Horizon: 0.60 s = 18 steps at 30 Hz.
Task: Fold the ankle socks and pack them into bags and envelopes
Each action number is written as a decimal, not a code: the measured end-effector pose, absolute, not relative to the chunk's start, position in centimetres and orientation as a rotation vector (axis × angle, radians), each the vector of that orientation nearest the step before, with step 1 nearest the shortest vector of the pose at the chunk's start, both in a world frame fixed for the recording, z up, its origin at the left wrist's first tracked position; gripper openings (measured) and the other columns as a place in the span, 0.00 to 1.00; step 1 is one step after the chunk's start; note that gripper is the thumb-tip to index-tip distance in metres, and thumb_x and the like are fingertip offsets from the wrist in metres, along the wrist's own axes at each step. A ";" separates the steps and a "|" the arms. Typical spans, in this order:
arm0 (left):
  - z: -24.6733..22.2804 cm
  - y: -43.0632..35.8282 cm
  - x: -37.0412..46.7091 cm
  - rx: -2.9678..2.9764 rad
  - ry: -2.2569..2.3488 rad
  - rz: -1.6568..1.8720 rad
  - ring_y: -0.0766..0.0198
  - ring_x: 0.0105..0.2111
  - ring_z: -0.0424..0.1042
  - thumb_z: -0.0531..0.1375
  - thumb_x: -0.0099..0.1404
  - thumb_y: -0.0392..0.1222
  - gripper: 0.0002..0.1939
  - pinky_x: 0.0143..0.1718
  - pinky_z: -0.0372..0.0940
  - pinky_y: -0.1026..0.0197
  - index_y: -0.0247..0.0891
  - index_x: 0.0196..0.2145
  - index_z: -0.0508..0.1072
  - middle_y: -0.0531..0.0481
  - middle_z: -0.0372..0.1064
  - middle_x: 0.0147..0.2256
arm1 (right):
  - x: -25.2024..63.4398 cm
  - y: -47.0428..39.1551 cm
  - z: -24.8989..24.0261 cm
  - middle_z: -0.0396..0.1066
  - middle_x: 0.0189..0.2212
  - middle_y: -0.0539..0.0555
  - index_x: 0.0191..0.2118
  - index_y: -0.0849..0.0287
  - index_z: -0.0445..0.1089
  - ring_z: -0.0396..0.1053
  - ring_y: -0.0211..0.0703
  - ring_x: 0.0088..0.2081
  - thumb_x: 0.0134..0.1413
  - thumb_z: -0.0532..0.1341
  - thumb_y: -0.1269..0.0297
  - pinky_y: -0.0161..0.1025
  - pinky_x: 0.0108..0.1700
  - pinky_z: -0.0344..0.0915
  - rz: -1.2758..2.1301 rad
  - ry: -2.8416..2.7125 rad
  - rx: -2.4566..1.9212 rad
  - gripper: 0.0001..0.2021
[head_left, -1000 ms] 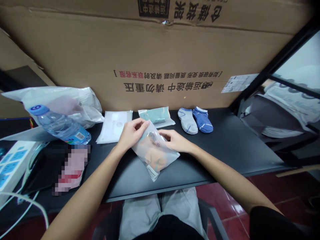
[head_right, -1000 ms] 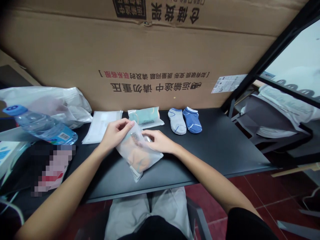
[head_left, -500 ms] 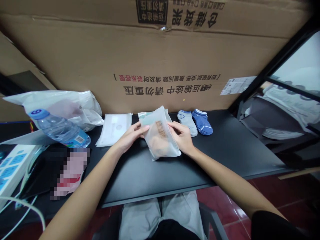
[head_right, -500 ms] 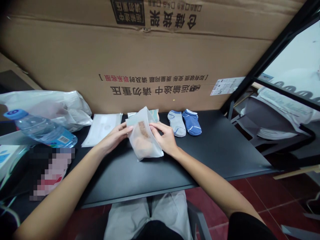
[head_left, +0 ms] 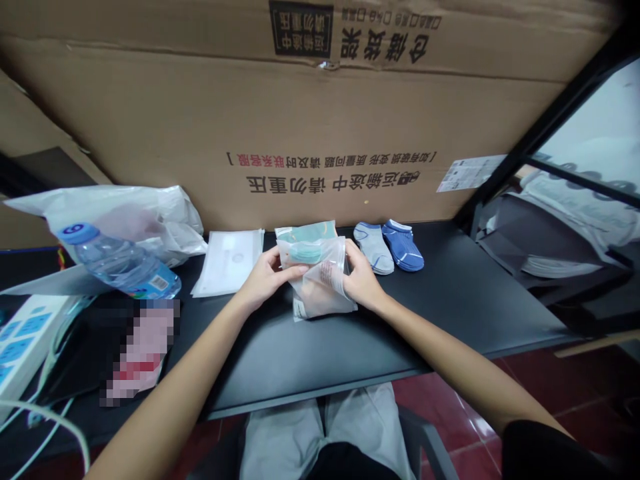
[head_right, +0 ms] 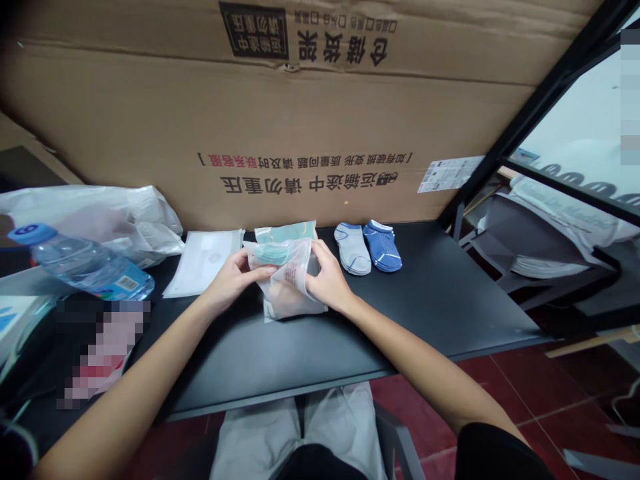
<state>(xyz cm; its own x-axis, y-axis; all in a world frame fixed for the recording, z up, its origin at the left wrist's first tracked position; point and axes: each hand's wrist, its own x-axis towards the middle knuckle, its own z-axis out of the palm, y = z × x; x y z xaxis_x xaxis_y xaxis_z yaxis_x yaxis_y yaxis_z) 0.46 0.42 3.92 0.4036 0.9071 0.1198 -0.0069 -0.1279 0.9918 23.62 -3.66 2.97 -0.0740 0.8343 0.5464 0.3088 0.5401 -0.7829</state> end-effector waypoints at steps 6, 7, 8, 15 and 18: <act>3.9 0.3 0.4 1.501 0.803 0.946 0.47 0.49 0.79 0.78 0.53 0.50 0.29 0.54 0.72 0.48 0.36 0.49 0.80 0.41 0.81 0.50 | 23.7 -3.5 2.9 0.74 0.54 0.60 0.51 0.55 0.77 0.72 0.57 0.56 0.58 0.71 0.45 0.51 0.59 0.70 0.734 -1.605 -0.977 0.23; 3.9 0.4 0.3 1.502 0.795 0.934 0.48 0.49 0.79 0.79 0.52 0.50 0.29 0.53 0.72 0.49 0.37 0.49 0.80 0.41 0.81 0.49 | 23.8 -3.5 3.1 0.74 0.54 0.60 0.51 0.56 0.78 0.72 0.58 0.56 0.56 0.72 0.44 0.52 0.59 0.71 0.800 -1.620 -0.967 0.24; 3.9 0.4 0.2 1.502 0.789 0.924 0.48 0.48 0.79 0.79 0.52 0.51 0.29 0.52 0.73 0.50 0.37 0.49 0.81 0.41 0.82 0.49 | 24.0 -3.5 3.2 0.76 0.53 0.60 0.50 0.56 0.78 0.73 0.58 0.55 0.55 0.72 0.43 0.52 0.58 0.72 0.876 -1.636 -0.956 0.25; 3.6 0.5 0.3 1.494 0.770 0.969 0.47 0.50 0.78 0.72 0.61 0.62 0.28 0.52 0.71 0.54 0.37 0.48 0.83 0.41 0.82 0.48 | 24.8 -3.2 3.0 0.81 0.46 0.60 0.50 0.59 0.77 0.77 0.62 0.52 0.49 0.75 0.39 0.56 0.56 0.74 1.121 -1.624 -0.938 0.31; 3.8 0.5 0.3 1.496 0.813 1.003 0.48 0.49 0.78 0.70 0.63 0.62 0.26 0.52 0.71 0.54 0.35 0.45 0.84 0.41 0.82 0.47 | 24.5 -3.1 2.7 0.80 0.50 0.61 0.55 0.58 0.74 0.77 0.61 0.53 0.48 0.75 0.40 0.55 0.57 0.74 1.015 -1.573 -0.942 0.35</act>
